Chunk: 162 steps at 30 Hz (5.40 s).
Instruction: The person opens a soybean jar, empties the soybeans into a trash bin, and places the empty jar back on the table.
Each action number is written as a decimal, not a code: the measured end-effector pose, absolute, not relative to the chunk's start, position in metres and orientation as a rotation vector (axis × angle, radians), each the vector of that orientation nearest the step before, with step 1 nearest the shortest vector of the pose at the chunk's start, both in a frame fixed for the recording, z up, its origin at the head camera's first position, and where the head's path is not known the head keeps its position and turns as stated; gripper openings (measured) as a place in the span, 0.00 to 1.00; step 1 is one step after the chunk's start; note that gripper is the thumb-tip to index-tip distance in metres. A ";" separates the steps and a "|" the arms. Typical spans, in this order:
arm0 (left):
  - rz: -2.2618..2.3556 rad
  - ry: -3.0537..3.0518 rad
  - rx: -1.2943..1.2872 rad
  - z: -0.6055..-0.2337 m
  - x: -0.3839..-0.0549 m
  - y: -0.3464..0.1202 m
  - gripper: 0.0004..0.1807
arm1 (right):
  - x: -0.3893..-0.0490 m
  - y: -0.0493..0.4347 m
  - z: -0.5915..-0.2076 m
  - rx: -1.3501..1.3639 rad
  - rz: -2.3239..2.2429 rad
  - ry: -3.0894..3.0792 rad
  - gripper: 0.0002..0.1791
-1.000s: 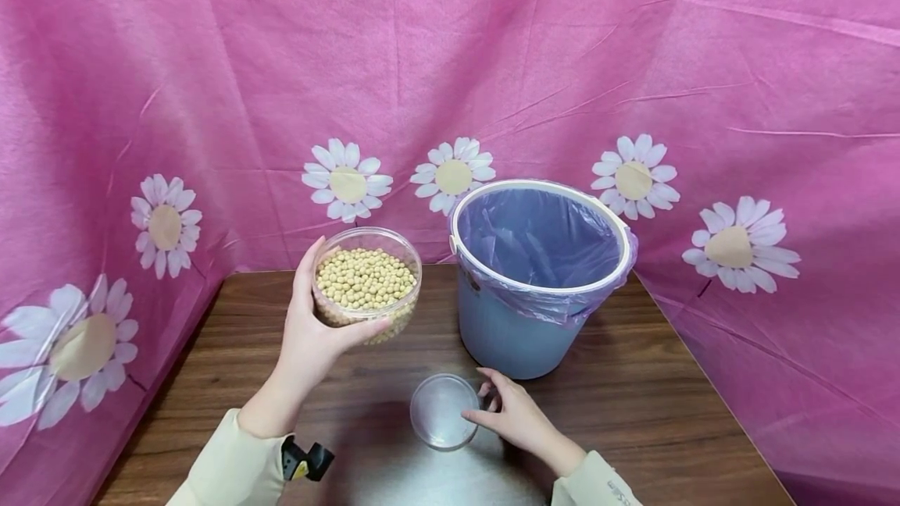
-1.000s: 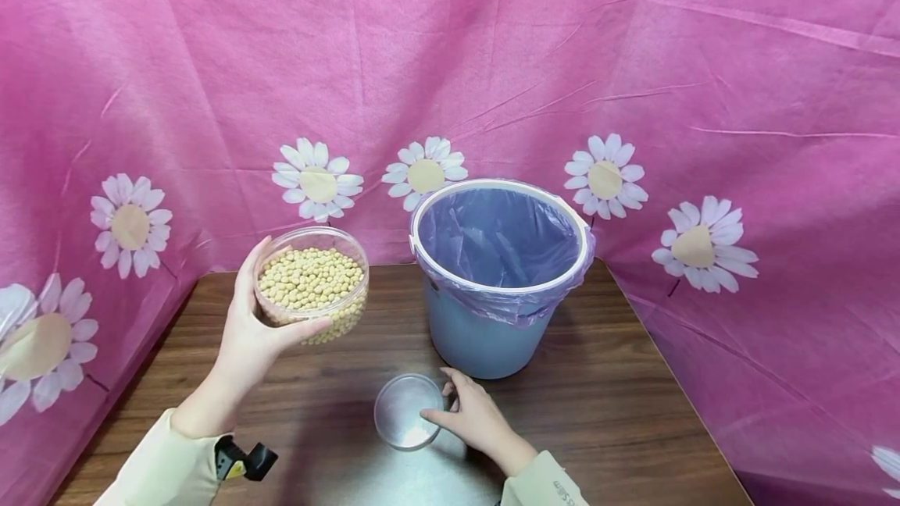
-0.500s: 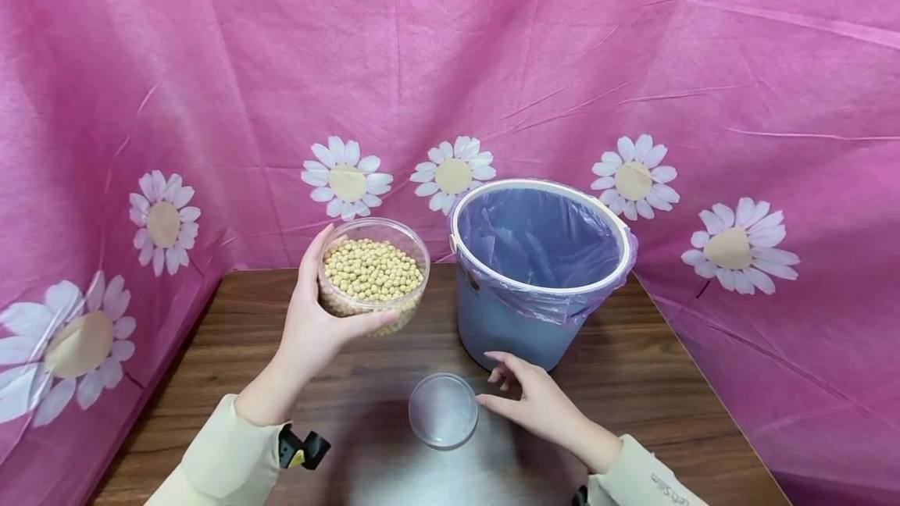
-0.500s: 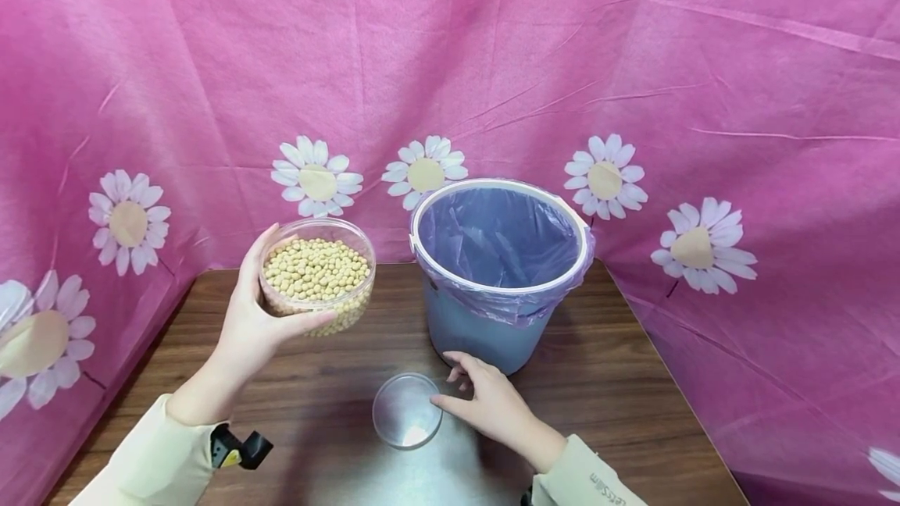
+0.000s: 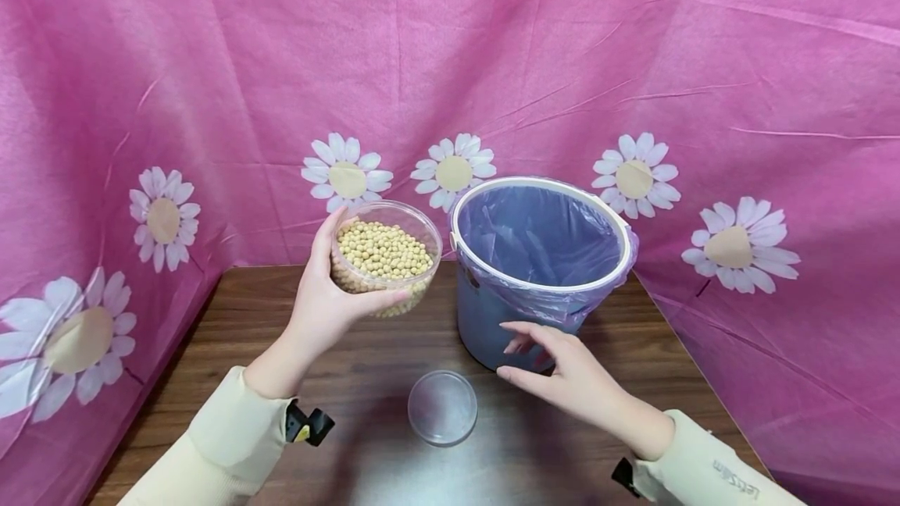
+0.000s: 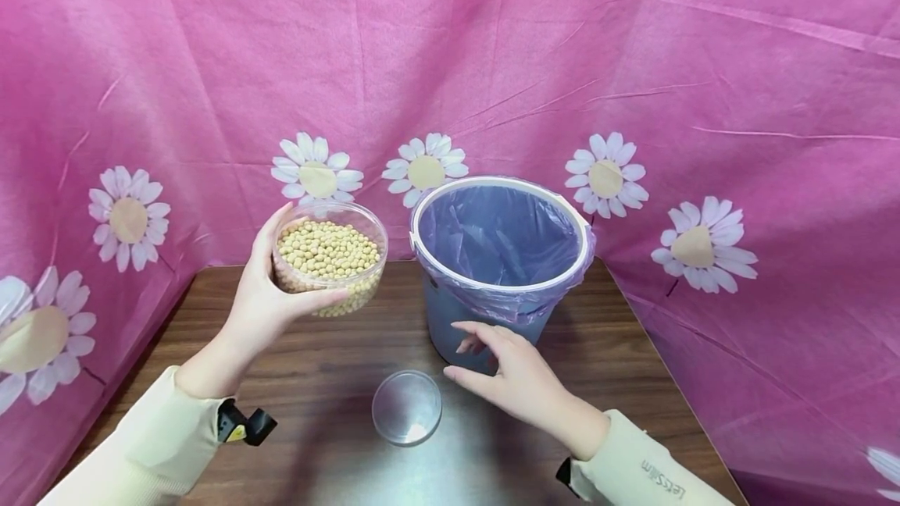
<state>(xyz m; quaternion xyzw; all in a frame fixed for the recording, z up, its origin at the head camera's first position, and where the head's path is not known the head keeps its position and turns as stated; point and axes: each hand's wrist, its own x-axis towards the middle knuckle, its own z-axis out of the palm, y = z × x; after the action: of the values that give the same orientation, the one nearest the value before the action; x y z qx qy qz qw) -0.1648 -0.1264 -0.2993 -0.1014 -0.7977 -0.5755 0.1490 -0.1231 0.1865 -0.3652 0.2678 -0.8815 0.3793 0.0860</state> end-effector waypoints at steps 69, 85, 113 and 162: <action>-1.145 -2.583 -0.520 -0.253 -0.249 -0.082 0.67 | -0.246 0.316 -0.328 0.001 1.606 -2.734 0.43; -0.915 -2.743 -0.467 -0.236 -0.266 -0.062 0.66 | -0.250 0.315 -0.331 0.011 1.624 -2.732 0.50; -0.684 -2.795 -0.530 -0.228 -0.275 -0.046 0.66 | -0.252 0.313 -0.331 -0.024 1.671 -2.735 0.50; -0.526 -2.826 -0.580 -0.225 -0.275 -0.039 0.67 | -0.255 0.310 -0.333 0.012 1.678 -2.695 0.50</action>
<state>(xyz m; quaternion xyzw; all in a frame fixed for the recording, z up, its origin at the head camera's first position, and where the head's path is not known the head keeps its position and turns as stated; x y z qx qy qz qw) -0.2751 -0.0388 -0.2248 -0.1966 -0.9585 -0.1784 0.1042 -0.2548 0.3099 -0.3331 0.0037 -0.8489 0.5283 -0.0167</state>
